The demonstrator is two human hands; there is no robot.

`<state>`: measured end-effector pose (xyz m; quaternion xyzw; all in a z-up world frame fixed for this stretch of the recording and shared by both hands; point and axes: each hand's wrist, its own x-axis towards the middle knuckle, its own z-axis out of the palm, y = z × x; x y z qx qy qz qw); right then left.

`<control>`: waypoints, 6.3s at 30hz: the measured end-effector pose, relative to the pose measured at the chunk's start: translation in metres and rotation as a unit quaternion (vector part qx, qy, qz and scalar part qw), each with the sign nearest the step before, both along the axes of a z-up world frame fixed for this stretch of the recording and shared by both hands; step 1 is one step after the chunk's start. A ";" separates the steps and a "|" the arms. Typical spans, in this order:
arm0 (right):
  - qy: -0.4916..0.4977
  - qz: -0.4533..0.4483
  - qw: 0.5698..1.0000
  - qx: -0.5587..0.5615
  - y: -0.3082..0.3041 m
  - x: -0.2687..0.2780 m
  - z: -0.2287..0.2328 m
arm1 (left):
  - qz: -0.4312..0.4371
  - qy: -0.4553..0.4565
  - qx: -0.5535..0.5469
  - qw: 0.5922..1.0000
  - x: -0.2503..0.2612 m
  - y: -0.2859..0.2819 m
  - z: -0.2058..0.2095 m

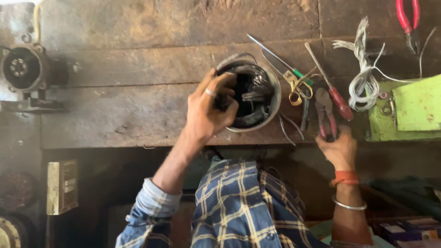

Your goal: The person twists multiple strands of wire together by hand, then uses pliers to further twist and compact the bundle inside a metal container. The person repeatedly adjusts the wire bundle and uses the pliers to tighten the twist.

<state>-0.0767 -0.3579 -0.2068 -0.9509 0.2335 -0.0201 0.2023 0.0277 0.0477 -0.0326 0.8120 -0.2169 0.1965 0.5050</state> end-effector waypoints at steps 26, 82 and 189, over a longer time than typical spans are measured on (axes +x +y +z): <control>-0.160 0.285 0.885 0.330 0.177 0.134 0.190 | -0.058 0.061 -0.511 0.855 0.006 -0.014 -0.073; -0.192 0.108 0.975 -0.038 -0.010 -0.047 -0.022 | -0.087 0.145 0.159 0.973 0.021 0.003 0.027; -0.090 0.137 0.543 0.824 0.177 -0.024 0.209 | 0.042 0.053 0.162 0.985 -0.004 -0.007 0.028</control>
